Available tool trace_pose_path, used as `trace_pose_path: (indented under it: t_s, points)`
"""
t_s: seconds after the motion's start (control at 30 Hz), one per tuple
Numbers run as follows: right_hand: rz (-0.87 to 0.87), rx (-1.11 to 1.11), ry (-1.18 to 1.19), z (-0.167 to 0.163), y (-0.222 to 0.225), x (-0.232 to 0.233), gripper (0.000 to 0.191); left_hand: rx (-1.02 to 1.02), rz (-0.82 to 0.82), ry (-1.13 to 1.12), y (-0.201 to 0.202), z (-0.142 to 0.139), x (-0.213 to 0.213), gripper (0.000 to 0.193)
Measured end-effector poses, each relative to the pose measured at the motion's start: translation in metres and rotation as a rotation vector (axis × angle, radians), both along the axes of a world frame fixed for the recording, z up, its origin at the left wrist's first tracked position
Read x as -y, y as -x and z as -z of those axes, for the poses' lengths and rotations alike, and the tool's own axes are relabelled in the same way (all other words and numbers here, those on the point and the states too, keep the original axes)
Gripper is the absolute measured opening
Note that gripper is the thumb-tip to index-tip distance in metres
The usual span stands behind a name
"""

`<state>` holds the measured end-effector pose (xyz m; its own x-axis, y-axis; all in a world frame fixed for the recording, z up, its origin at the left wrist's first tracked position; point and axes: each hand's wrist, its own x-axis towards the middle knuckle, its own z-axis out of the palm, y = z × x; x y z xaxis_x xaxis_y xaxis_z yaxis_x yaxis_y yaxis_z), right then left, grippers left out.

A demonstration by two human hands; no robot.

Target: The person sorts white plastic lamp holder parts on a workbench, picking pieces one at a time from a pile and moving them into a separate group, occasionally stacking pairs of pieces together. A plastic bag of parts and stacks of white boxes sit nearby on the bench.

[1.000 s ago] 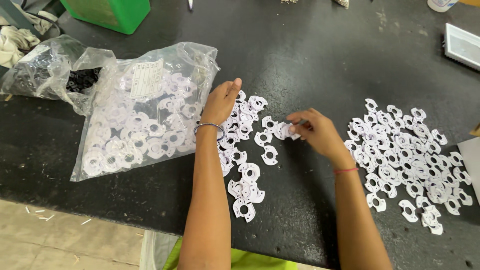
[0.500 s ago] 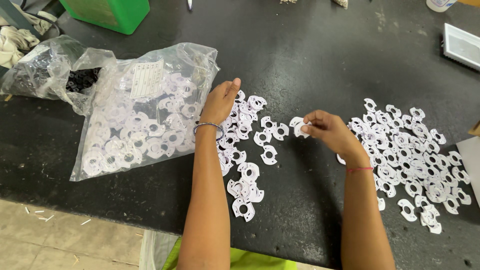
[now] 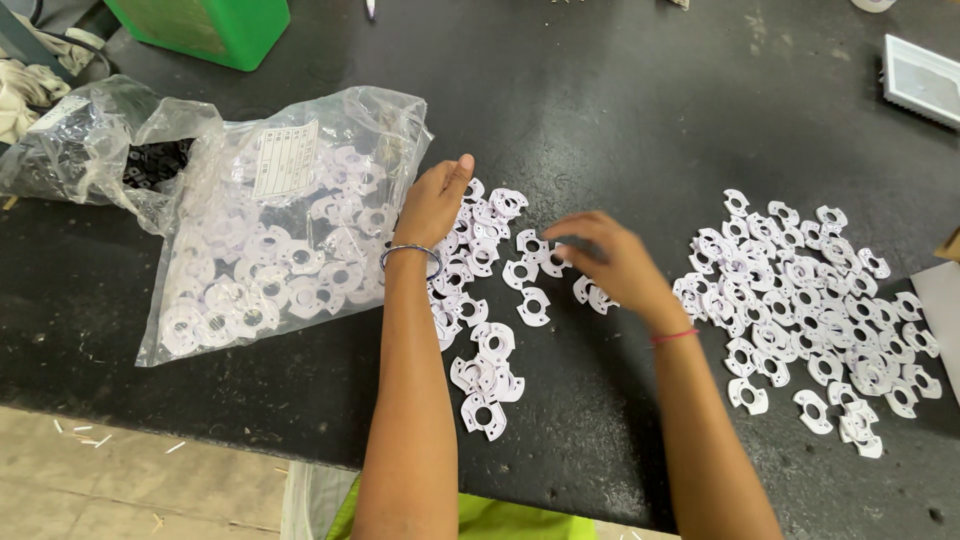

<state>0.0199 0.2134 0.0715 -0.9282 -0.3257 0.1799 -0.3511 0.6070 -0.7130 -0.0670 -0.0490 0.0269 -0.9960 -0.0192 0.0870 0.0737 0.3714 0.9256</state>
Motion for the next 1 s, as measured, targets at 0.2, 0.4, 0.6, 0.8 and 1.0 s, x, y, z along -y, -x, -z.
trace_pose_path:
  t_s: [0.2,0.4,0.6,0.8,1.0]
  points:
    - [-0.053,-0.167,-0.216,0.006,0.006,0.000,0.024,-0.021,0.001,-0.024,0.002,0.005,0.001,0.066]
    - [0.076,-0.210,-0.301,0.009,-0.003,0.022,0.034,-0.032,-0.006,-0.002,0.003,0.006,0.001,0.066]
    - [0.200,-0.215,-0.387,0.014,-0.009,0.034,0.040,-0.009,-0.005,0.024,0.002,0.003,0.001,0.066]
    - [0.179,-0.327,-0.359,0.029,-0.023,-0.009,0.031,-0.012,-0.006,0.011,0.004,0.007,0.002,0.065]
    - [0.396,-0.483,-0.546,0.053,-0.033,-0.085,0.024,-0.059,0.017,-0.076,0.012,0.019,0.002,0.064]
